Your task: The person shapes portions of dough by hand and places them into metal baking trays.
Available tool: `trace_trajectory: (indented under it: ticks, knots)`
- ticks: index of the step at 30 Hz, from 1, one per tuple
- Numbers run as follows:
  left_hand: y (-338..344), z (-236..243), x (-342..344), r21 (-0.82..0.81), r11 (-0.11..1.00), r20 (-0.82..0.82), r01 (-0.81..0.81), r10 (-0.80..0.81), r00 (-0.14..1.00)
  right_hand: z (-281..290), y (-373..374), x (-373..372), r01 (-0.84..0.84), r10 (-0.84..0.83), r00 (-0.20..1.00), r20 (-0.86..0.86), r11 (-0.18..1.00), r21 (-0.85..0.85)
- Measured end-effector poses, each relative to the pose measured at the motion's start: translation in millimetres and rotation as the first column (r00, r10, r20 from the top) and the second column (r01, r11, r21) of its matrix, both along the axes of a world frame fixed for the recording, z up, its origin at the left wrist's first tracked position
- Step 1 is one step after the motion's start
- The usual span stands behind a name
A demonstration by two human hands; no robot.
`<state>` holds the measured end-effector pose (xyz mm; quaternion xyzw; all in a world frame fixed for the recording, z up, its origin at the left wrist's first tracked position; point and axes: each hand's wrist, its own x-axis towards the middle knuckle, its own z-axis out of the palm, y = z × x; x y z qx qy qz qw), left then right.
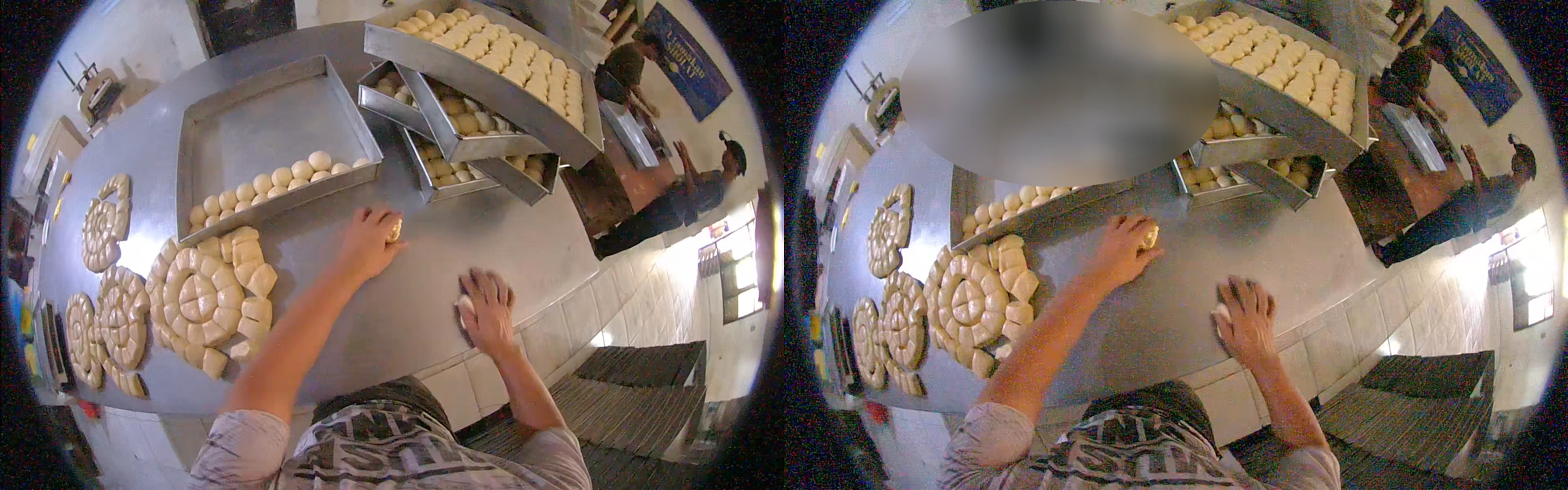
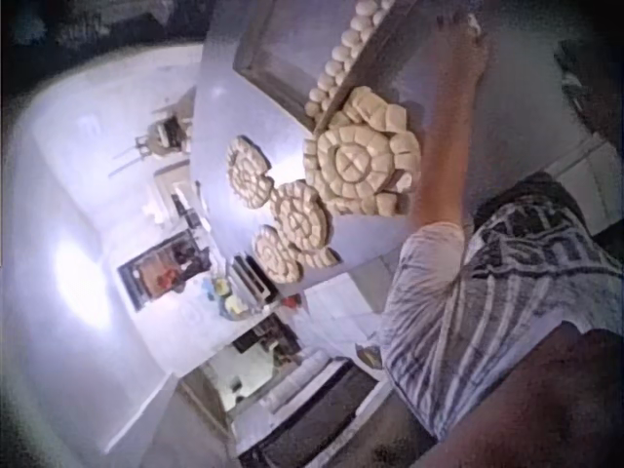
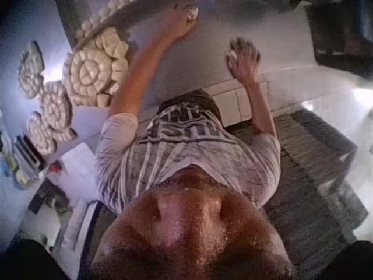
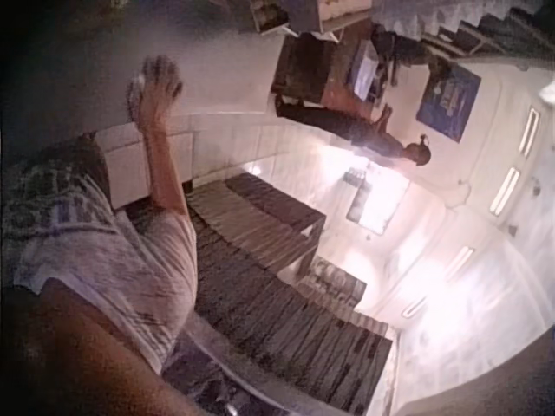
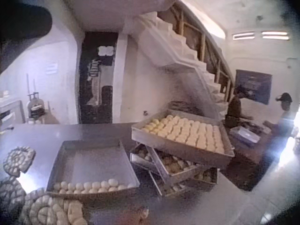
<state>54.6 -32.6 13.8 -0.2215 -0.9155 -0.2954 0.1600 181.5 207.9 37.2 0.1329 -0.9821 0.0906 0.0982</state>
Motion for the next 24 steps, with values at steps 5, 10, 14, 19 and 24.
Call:
trace_trajectory:
  ticks: [5, 10, 14, 19, 24]
  knots:
    - [7, -17, -4, 0.106, 0.994, 0.049, -0.034, 0.029, 0.998, -24, -30, -67, 0.151, -0.148, 0.989, 0.030, 0.981, -0.121]
    - [-45, -4, 43, -0.072, 0.974, 0.065, -0.213, 0.218, 0.974, -27, 3, -34, -0.146, 0.157, 0.988, 0.015, 0.950, -0.274]
    - [-36, 10, 56, -0.137, 0.955, 0.062, -0.261, 0.272, 0.960, -31, -8, -110, 0.096, -0.122, 0.983, -0.137, 0.979, -0.179]
    - [-91, 43, 105, -0.033, 0.935, -0.100, -0.354, 0.350, 0.932, -51, -15, -50, -0.360, 0.322, 0.928, -0.190, 0.907, -0.220]
    - [-202, 39, 169, 0.296, 0.571, -0.160, -0.766, 0.820, 0.549, -45, 16, -116, 0.200, -0.266, 0.936, -0.232, 0.941, -0.273]
